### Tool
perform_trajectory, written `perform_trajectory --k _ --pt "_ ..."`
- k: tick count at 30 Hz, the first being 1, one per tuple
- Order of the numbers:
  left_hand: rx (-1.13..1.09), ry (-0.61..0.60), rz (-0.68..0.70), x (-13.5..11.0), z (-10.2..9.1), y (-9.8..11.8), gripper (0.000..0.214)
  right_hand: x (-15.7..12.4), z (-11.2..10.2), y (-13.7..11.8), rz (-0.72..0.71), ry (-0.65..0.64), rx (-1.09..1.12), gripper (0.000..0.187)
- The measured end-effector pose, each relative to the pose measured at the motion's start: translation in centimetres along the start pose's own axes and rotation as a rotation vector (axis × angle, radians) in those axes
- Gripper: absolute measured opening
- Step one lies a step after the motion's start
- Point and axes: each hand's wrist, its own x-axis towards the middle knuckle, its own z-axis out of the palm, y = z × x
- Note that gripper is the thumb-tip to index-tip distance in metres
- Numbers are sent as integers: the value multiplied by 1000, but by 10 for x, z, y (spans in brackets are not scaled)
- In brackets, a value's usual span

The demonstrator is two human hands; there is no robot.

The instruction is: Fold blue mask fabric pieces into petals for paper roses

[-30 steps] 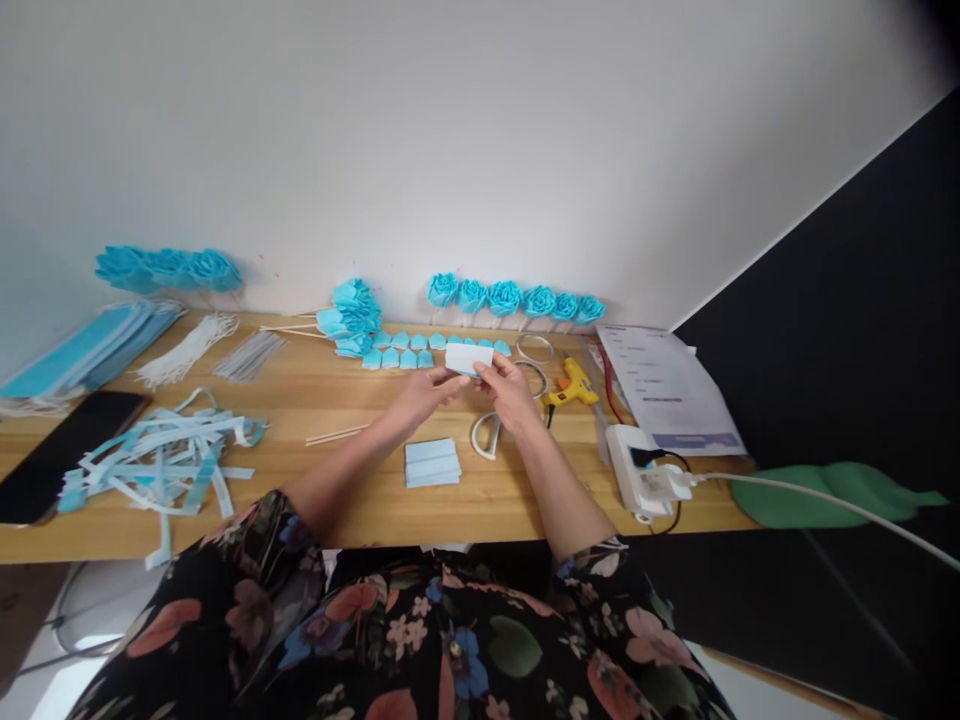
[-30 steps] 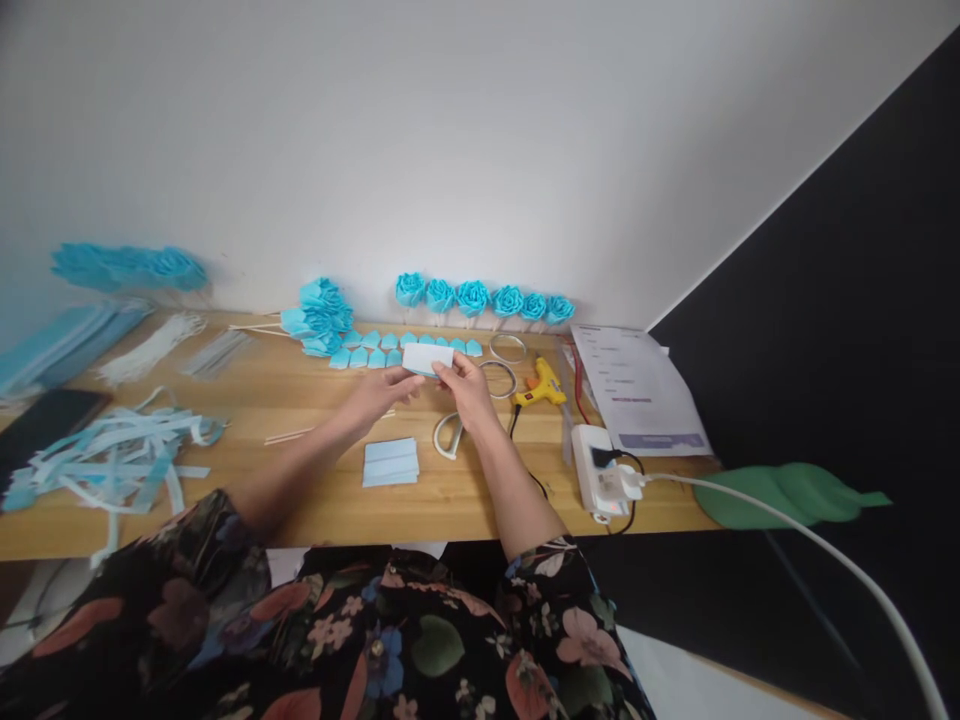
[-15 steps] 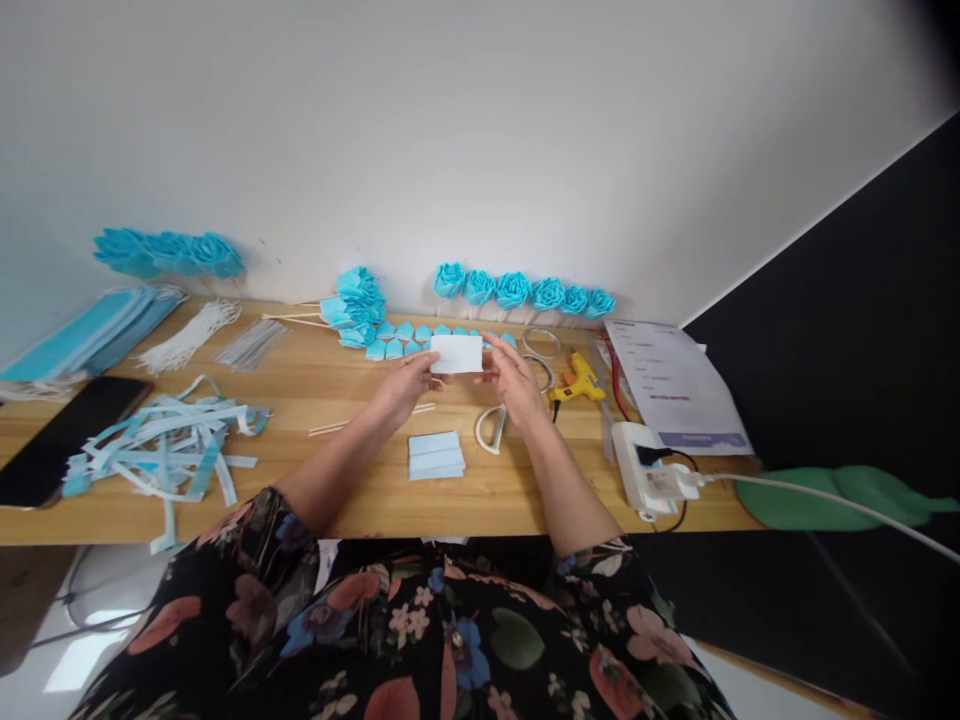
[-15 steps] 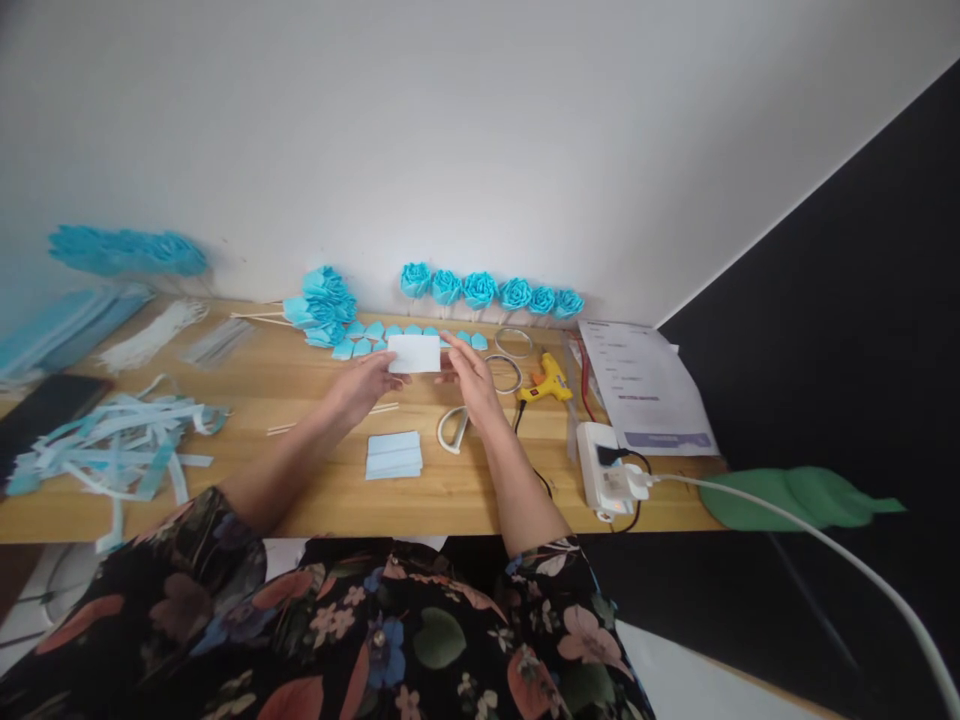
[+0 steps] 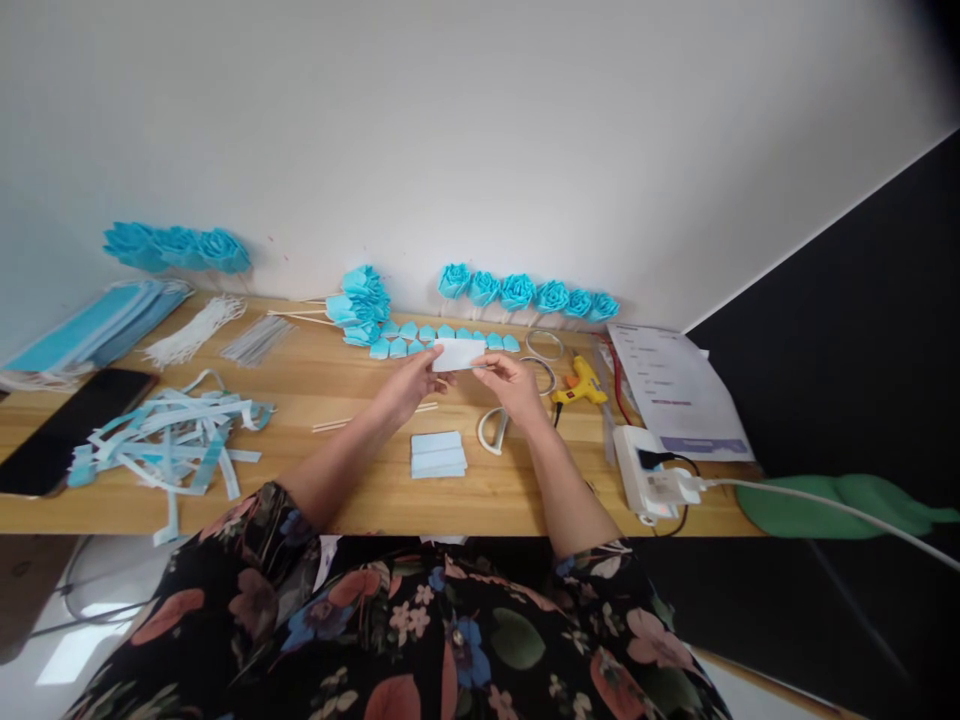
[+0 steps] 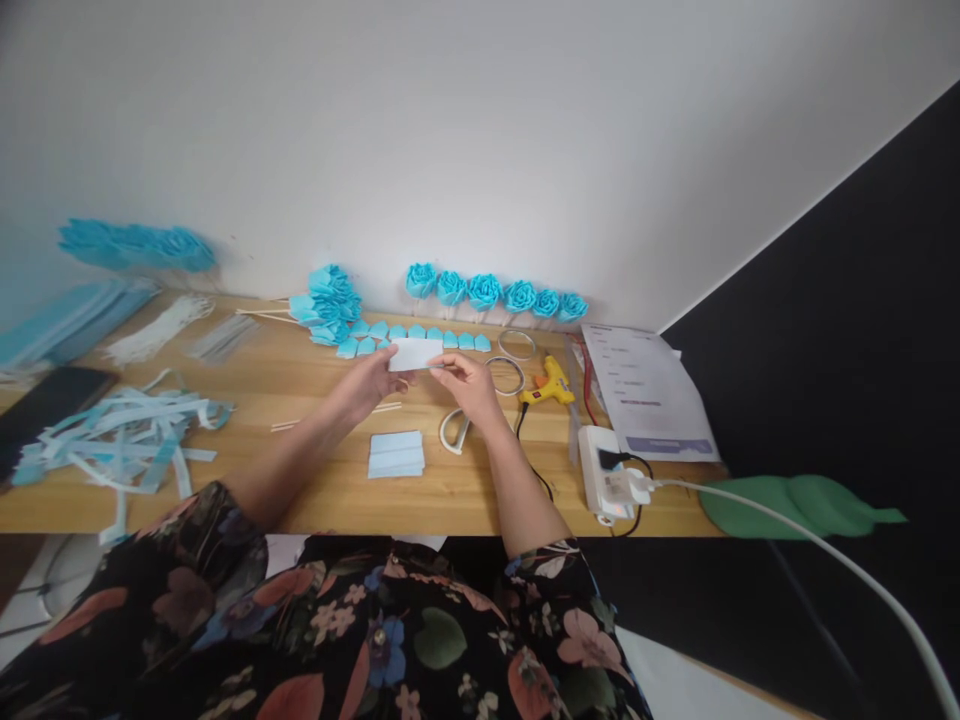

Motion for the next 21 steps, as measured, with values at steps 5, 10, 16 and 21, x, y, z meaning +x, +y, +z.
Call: perform_trajectory --k 5,10,16,21 --pt "142 93 76 1 -3 -2 40 -1 2 -3 14 -62 -26 15" --pt "163 169 85 4 -6 -4 35 -3 3 -9 25 -156 -53 12" --pt "216 156 118 3 -6 -1 33 -5 1 -15 87 -101 186 40" --pt "287 147 100 -1 -1 -3 33 -3 1 -12 104 -79 218 50"
